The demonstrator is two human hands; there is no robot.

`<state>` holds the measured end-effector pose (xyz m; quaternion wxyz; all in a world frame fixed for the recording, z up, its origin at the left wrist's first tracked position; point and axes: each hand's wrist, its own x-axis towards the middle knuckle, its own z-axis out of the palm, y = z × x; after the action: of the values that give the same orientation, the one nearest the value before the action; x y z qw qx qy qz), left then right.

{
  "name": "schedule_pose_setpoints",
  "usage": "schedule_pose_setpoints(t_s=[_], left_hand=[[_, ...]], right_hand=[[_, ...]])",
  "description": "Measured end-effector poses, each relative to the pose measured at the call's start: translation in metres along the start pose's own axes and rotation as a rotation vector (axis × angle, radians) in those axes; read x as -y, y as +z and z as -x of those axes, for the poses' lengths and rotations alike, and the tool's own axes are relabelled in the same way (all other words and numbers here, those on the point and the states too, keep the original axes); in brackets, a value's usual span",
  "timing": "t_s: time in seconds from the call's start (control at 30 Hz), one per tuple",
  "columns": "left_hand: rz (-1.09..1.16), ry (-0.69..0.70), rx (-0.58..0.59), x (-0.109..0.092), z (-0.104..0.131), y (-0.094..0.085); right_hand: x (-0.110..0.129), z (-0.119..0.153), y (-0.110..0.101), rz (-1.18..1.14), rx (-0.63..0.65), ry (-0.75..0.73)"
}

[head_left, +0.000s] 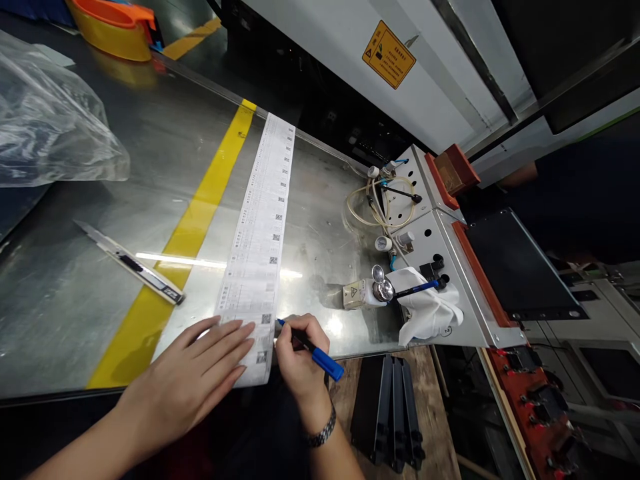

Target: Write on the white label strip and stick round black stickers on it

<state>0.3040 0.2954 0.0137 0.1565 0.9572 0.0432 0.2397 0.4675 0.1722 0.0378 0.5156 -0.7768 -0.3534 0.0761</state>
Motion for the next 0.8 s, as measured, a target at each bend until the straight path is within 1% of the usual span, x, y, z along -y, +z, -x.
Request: schedule_pose_setpoints(t_s=[0.1,0.17,0.23,0.37,0.6,0.8], left_hand=[[0.093,-0.018,-0.012,0.002,0.008,0.001],[0.051,-0.022,-0.002,0.001,0.005,0.001],[-0.04,-0.015,0.006,-0.001,-0.004,0.0],[-0.143,0.029,0.03,-0.004,-0.018,-0.002],[-0.179,0.033,0.052,-0.004,-0.015,-0.002],[-0.182,0.049,0.04,-0.003,-0.018,-0.003]], right_hand=[[0.002,-0.001,0.0,0.01,-0.007,0.01],[0.003,-0.001,0.0,0.013,-0.012,0.01],[0.002,-0.001,0.001,0.007,-0.008,0.004],[-0.001,0.001,0.002,-0.001,0.009,-0.018],[-0.005,0.002,0.004,0.015,0.024,-0.087],[-0.003,0.001,0.003,0.018,0.02,-0.104]])
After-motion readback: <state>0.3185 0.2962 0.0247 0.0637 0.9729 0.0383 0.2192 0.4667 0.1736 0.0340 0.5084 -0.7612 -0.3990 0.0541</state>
